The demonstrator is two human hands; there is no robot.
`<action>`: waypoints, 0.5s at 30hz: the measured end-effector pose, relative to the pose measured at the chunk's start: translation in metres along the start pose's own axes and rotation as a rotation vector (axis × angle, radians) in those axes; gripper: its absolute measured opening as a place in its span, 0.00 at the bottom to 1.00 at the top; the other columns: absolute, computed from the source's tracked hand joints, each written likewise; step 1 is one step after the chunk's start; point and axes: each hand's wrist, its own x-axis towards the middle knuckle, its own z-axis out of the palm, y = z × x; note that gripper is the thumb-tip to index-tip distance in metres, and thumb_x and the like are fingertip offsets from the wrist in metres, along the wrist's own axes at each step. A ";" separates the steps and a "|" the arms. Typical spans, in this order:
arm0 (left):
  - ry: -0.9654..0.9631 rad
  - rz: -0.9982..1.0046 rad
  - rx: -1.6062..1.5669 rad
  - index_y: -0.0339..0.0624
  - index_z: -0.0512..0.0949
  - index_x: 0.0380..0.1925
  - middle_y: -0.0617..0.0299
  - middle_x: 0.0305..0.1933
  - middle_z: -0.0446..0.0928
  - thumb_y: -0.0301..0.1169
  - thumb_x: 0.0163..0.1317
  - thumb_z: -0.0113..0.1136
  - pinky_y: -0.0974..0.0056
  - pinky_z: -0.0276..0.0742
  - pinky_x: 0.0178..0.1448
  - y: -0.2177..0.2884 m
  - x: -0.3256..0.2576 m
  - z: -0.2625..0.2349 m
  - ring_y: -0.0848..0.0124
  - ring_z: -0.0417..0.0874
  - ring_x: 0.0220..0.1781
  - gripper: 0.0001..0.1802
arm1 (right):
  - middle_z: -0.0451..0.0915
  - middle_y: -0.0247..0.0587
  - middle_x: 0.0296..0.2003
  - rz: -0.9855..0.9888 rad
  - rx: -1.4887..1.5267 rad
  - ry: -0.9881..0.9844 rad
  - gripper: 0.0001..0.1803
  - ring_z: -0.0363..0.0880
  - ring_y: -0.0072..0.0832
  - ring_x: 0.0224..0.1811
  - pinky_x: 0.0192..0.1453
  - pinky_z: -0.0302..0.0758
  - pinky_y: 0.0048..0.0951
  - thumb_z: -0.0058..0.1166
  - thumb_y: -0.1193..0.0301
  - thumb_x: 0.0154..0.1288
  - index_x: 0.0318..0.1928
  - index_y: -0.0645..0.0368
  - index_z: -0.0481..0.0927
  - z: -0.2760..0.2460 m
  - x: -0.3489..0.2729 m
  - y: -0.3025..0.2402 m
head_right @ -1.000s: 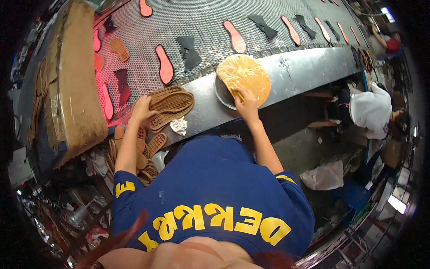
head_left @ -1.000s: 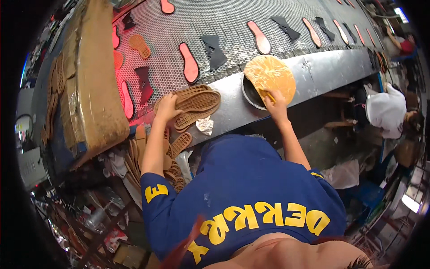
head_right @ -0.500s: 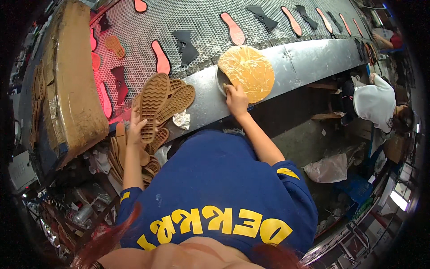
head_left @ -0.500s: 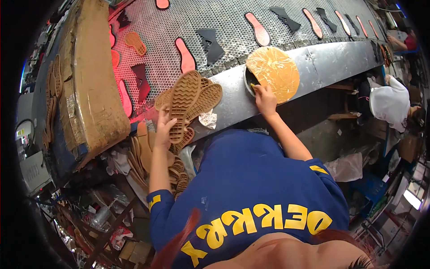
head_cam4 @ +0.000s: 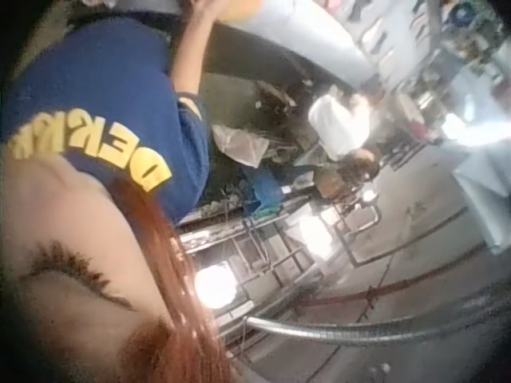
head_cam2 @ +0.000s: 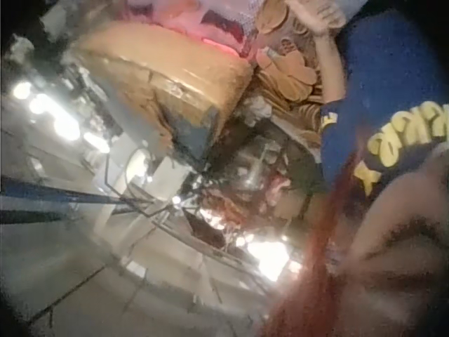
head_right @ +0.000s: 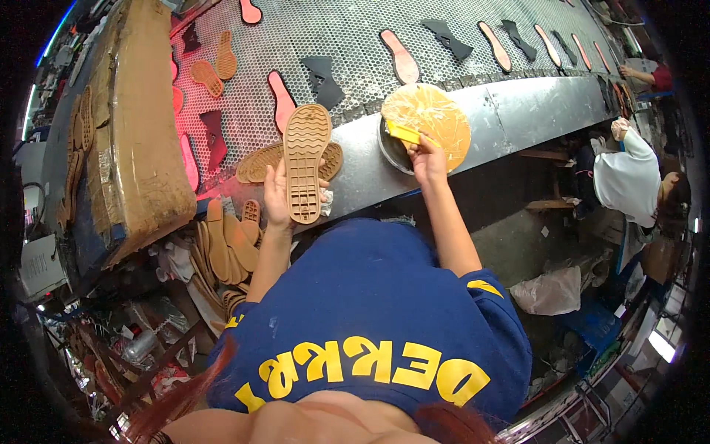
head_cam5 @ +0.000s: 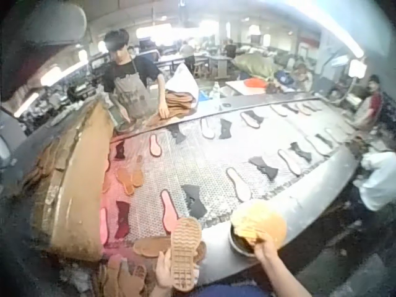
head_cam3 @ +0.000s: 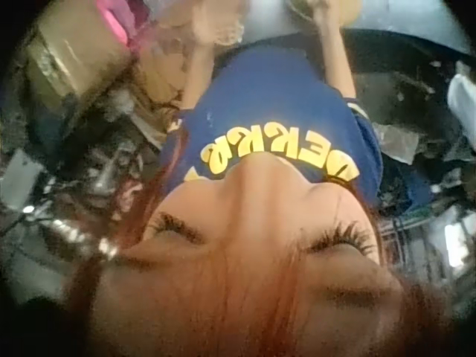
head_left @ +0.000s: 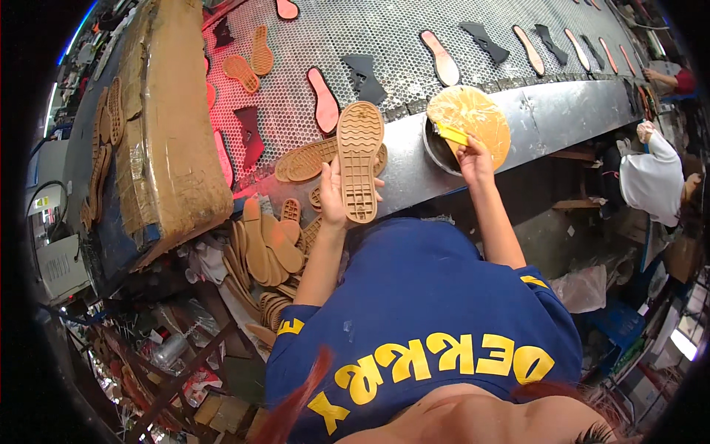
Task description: The person scrapes the textured surface of brown shoe soles using a yellow plastic scraper. They repeatedly dip the scraper into a container of paste and apply it to the soles, then scrape off excess material. The person handles the soles one at a time, placing them on a nearby pile after finishing.
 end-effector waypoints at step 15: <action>-0.111 0.043 -0.017 0.41 0.51 0.70 0.38 0.58 0.71 0.62 0.70 0.24 0.58 0.86 0.34 0.003 -0.020 0.085 0.55 0.84 0.42 0.41 | 0.76 0.47 0.42 -1.240 -1.002 -0.412 0.12 0.76 0.36 0.43 0.47 0.75 0.33 0.60 0.67 0.64 0.43 0.62 0.81 0.166 -0.105 -0.037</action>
